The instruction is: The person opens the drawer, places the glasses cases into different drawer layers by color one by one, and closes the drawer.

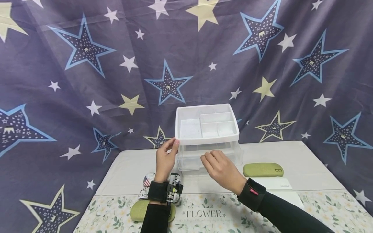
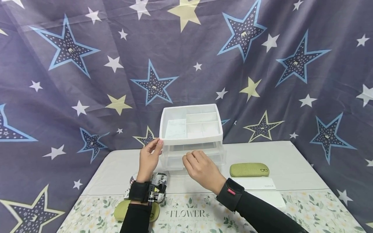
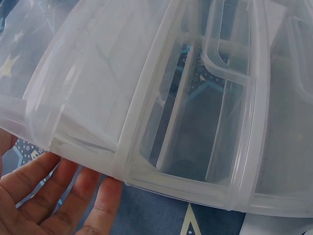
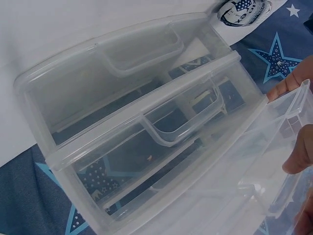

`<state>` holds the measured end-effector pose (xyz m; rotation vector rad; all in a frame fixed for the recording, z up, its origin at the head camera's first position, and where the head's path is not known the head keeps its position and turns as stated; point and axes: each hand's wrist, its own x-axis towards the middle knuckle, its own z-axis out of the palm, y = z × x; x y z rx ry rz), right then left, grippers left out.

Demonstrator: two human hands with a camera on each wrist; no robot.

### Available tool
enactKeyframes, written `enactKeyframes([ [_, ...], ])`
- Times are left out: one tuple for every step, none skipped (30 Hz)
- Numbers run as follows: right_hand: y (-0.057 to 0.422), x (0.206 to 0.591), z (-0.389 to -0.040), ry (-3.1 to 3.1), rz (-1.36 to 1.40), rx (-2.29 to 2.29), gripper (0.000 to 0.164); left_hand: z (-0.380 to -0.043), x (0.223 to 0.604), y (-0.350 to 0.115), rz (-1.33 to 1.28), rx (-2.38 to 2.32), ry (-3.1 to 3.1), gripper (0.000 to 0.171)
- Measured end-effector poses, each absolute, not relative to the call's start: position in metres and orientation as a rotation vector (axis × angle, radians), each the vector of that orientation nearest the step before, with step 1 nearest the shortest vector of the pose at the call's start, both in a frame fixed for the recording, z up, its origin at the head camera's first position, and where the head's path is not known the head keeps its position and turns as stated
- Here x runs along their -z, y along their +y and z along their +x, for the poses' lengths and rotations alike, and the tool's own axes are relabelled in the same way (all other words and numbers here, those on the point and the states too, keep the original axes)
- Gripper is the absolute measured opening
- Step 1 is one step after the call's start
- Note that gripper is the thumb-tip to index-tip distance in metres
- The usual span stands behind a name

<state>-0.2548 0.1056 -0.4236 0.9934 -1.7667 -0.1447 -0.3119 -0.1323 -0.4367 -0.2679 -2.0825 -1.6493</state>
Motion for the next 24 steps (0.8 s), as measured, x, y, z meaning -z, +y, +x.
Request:
enactKeyframes([
  [0.105,0.423,-0.254,-1.763,0.992,0.145,0.027,-0.312,0.437,-0.132,-0.271,1.645,-2.082,0.046],
  [0.105,0.423,-0.254,-1.760,0.993,0.141,0.027,-0.312,0.437,-0.133,-0.275,1.642,-2.082,0.047],
  [0.105,0.423,-0.253,-1.758,0.993,0.138,0.027,-0.312,0.437,-0.133,-0.279,1.639,-2.082,0.047],
  [0.105,0.423,-0.253,-1.754,0.994,0.132,0.026,-0.312,0.437,-0.133,-0.285,1.637,-2.080,0.047],
  [0.104,0.423,-0.253,-1.747,0.996,0.125,0.026,-0.312,0.437,-0.133,-0.288,1.636,-2.079,0.047],
  [0.104,0.423,-0.252,-1.754,0.995,0.124,0.025,-0.313,0.437,-0.133,-0.291,1.637,-2.079,0.048],
  [0.104,0.422,-0.251,-1.762,0.994,0.125,0.025,-0.312,0.437,-0.133,-0.292,1.638,-2.079,0.048],
  [0.104,0.423,-0.251,-1.759,0.996,0.119,0.024,-0.312,0.438,-0.134,-0.293,1.640,-2.079,0.048],
  [0.104,0.423,-0.251,-1.759,0.995,0.118,0.024,-0.312,0.438,-0.134,-0.291,1.640,-2.077,0.048],
  [0.104,0.423,-0.250,-1.759,0.995,0.117,0.024,-0.312,0.438,-0.134,-0.290,1.640,-2.076,0.048],
  [0.104,0.423,-0.250,-1.759,0.995,0.116,0.024,-0.312,0.438,-0.134,-0.290,1.639,-2.076,0.048],
  [0.104,0.423,-0.250,-1.761,0.994,0.116,0.024,-0.312,0.438,-0.133,-0.291,1.637,-2.075,0.047],
  [0.104,0.423,-0.250,-1.756,0.994,0.112,0.025,-0.312,0.438,-0.133,-0.293,1.633,-2.073,0.047],
  [0.104,0.423,-0.250,-1.750,0.996,0.107,0.025,-0.312,0.437,-0.133,-0.293,1.627,-2.071,0.046],
  [0.104,0.423,-0.249,-1.751,0.995,0.108,0.025,-0.312,0.437,-0.133,-0.293,1.619,-2.071,0.046],
  [0.104,0.423,-0.249,-1.752,0.995,0.108,0.025,-0.312,0.437,-0.133,-0.294,1.611,-2.071,0.046],
  [0.104,0.423,-0.248,-1.754,0.994,0.109,0.025,-0.312,0.437,-0.133,-0.294,1.605,-2.071,0.046],
  [0.104,0.422,-0.248,-1.756,0.994,0.108,0.025,-0.312,0.437,-0.132,-0.294,1.599,-2.073,0.046],
  [0.104,0.422,-0.247,-1.761,0.992,0.111,0.025,-0.312,0.437,-0.132,-0.293,1.594,-2.074,0.046],
  [0.104,0.422,-0.246,-1.763,0.991,0.116,0.025,-0.312,0.437,-0.132,-0.292,1.592,-2.077,0.046],
  [0.104,0.422,-0.245,-1.767,0.991,0.118,0.025,-0.313,0.437,-0.133,-0.293,1.588,-2.079,0.046],
  [0.104,0.422,-0.244,-1.771,0.991,0.118,0.025,-0.313,0.437,-0.133,-0.295,1.588,-2.080,0.046],
  [0.103,0.422,-0.244,-1.771,0.992,0.117,0.025,-0.313,0.437,-0.133,-0.295,1.588,-2.081,0.047],
  [0.103,0.422,-0.243,-1.769,0.994,0.115,0.025,-0.313,0.437,-0.133,-0.297,1.587,-2.080,0.047],
])
